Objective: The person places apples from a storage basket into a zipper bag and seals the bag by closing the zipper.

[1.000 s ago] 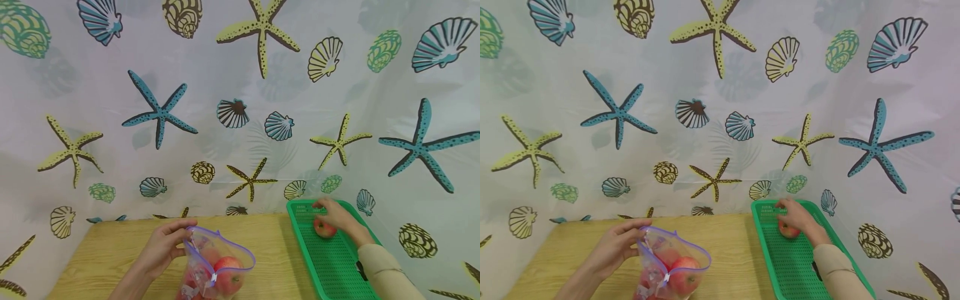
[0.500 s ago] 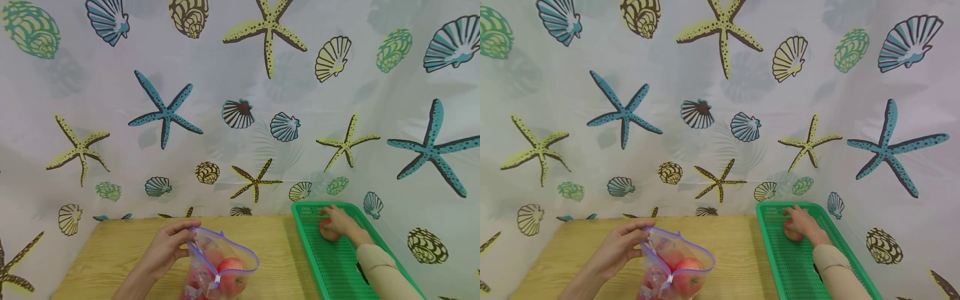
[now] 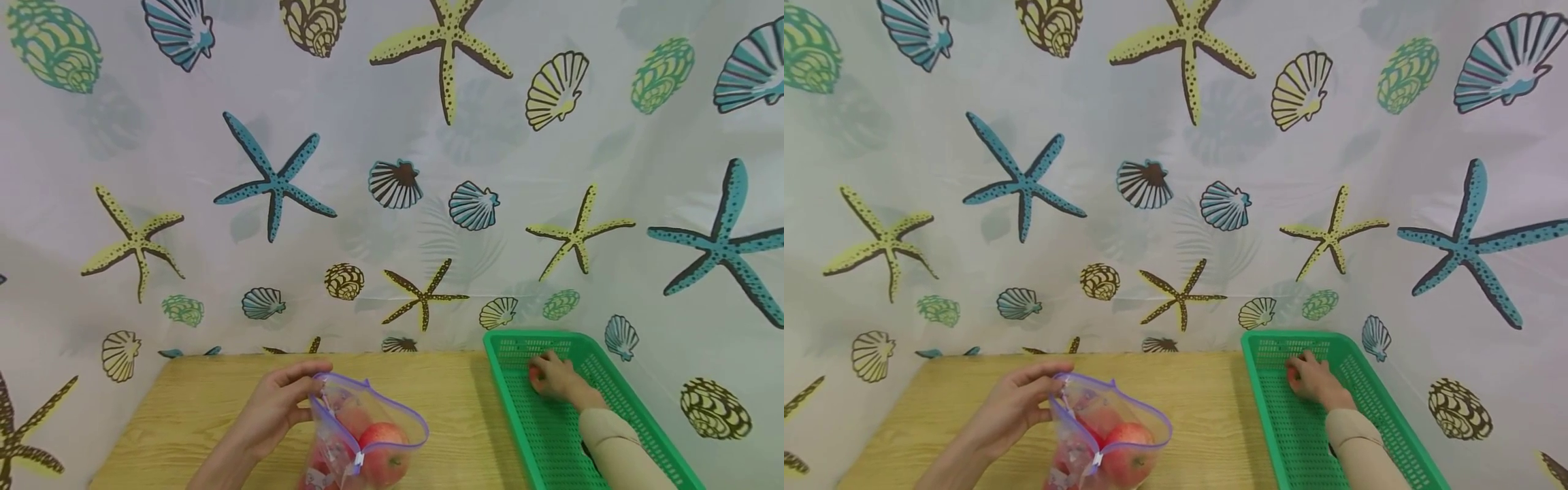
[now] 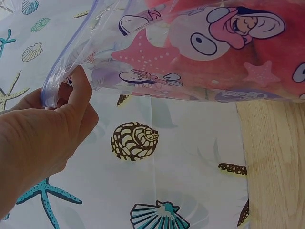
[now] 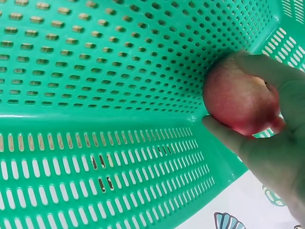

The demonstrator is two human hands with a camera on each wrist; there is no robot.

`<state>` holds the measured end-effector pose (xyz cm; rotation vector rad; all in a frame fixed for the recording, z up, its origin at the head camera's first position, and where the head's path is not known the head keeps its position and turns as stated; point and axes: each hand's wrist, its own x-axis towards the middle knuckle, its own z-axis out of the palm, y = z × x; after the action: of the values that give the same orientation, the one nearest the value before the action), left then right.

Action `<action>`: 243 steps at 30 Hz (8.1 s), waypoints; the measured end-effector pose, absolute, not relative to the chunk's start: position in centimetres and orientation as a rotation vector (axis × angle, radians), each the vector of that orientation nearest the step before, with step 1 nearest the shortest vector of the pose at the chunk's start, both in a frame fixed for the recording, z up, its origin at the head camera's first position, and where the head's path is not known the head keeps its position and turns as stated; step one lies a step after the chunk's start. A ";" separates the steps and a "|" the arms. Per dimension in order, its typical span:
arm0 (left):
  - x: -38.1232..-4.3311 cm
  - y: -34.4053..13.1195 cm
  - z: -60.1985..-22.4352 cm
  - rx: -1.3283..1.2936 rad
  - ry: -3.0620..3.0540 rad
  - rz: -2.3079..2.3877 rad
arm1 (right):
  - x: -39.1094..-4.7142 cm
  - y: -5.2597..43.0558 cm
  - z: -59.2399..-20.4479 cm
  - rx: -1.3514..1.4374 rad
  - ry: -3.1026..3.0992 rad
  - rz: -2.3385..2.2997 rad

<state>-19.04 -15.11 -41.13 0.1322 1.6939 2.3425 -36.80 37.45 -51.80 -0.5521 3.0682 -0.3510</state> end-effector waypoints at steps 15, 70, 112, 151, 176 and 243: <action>-18.8 -14.8 -41.0 0.134 1.704 2.345 | -36.0 37.2 -51.5 -0.502 3.078 -0.308; -18.4 -13.7 -41.1 0.152 1.779 2.329 | -28.3 25.1 -35.9 -1.327 3.255 -0.409; -19.0 -12.5 -40.6 0.077 1.872 2.329 | -22.9 10.8 -36.9 -1.829 2.755 -0.347; -19.3 -13.7 -40.9 -0.043 1.826 2.438 | -27.4 11.0 -41.2 -1.557 2.739 -0.726; -19.2 -13.6 -41.1 -0.035 1.838 2.439 | -28.7 9.3 -43.3 -1.716 2.796 -0.685; -12.4 -9.4 -47.2 0.563 3.472 1.849 | -27.0 15.3 -42.6 -1.695 2.980 -0.807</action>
<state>-12.43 -9.44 -47.17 0.5628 3.4724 1.8490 -26.97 15.28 -42.63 -1.6951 2.9796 -0.8073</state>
